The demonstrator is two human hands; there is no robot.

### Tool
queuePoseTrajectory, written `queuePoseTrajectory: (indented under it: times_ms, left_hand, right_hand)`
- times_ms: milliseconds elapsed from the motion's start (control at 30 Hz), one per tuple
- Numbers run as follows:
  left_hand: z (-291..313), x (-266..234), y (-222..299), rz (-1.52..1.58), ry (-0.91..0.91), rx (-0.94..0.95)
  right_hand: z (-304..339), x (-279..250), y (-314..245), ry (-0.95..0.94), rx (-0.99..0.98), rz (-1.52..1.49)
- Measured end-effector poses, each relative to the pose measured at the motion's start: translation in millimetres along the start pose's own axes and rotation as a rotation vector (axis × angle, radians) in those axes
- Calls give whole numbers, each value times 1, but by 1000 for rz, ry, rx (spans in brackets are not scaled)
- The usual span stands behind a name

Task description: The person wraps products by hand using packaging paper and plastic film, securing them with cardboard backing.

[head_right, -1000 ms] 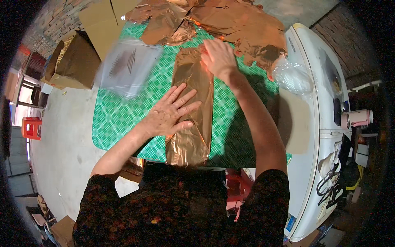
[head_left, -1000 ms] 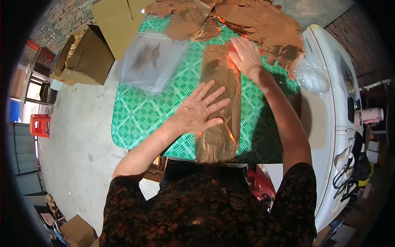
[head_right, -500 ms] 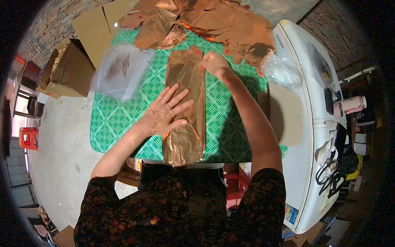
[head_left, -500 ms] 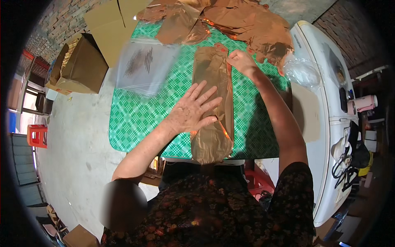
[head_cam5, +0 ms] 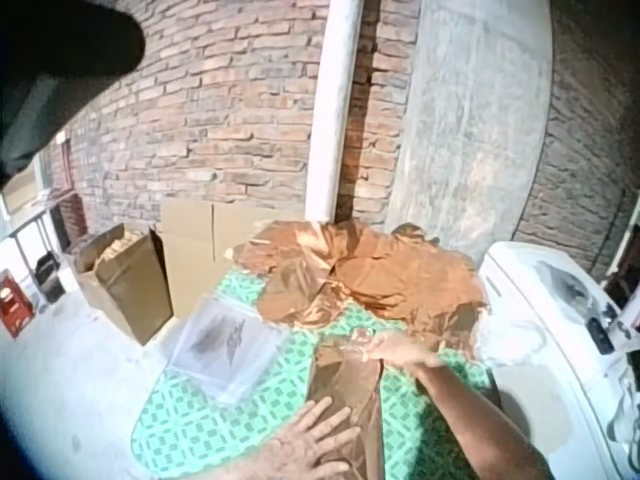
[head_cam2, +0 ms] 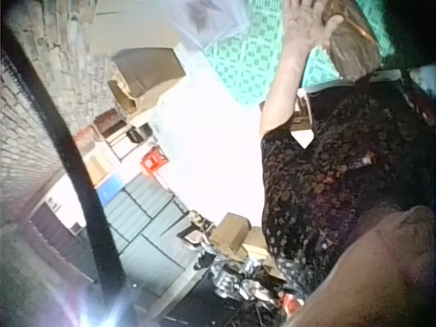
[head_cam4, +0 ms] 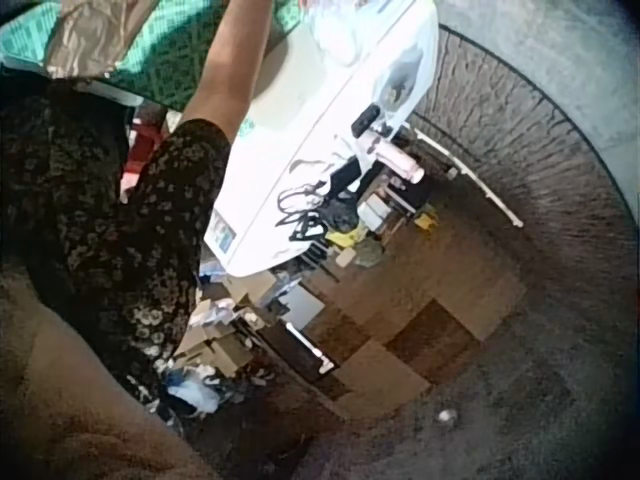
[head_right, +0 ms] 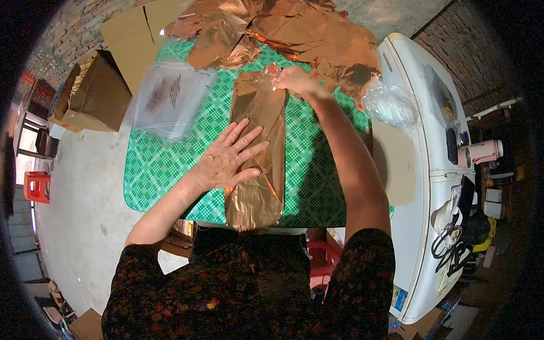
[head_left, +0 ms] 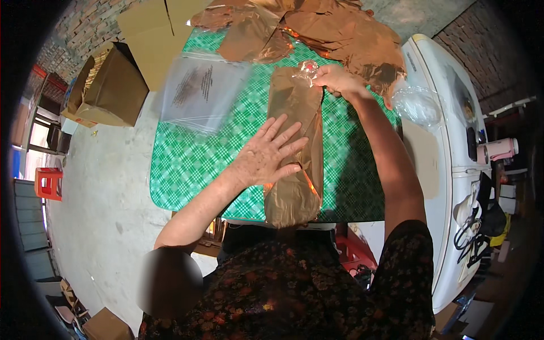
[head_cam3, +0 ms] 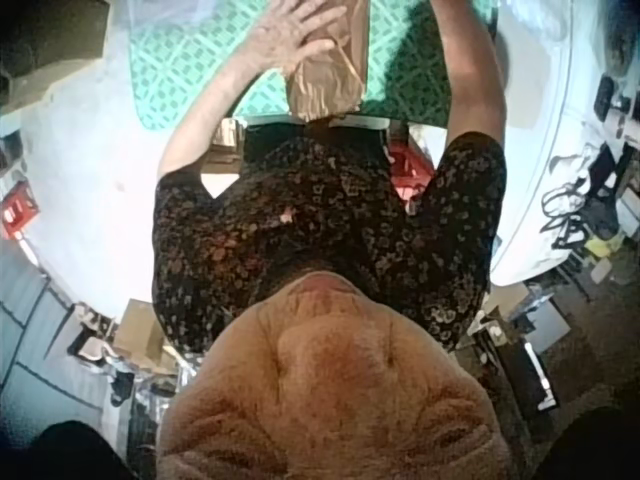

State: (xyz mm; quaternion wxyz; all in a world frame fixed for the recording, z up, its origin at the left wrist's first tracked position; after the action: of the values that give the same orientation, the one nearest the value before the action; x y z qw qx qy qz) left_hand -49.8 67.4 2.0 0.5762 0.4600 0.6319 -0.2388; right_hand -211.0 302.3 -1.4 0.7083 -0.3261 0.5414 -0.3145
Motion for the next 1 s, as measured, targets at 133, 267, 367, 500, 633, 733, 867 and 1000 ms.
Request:
queuePoseTrajectory:
  times_ms: [133,267,367,500,633,733,867,1000]
  left_hand:
    - [-3,0,2,-16,-5,4]
    - [-1,0,1,-12,-2,3]
    - [-1,-1,1,4,10,3]
    - [-3,-2,2,13,8,9]
    - [-3,-2,1,18,22,9]
    - [-2,-2,1,22,26,7]
    - [-3,-4,2,12,27,8]
    - [-3,-4,3,16,20,10]
  right_hand:
    - [-2,4,0,-104,103,-91]
    - [4,17,-6,61,151,-319]
    - [9,12,-6,169,202,-360]
    - [7,17,-11,149,56,-451]
    - [1,21,-26,155,-24,-410]
    - [4,18,-29,219,-27,-280]
    - [2,19,-26,171,-128,-410]
    - [-4,13,-21,149,-194,-413]
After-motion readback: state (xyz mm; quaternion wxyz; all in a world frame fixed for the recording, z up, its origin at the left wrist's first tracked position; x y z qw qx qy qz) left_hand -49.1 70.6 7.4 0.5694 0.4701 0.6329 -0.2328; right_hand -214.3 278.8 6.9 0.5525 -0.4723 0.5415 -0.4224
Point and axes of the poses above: each hand's wrist, its own z-axis away from the middle knuckle, its own x-axis out of the palm, y = z × x, the point moved 9 cm from there along -z, towards the middle knuckle, and after that the axes turned 8 degrees about -x, right-handed, at the moved point
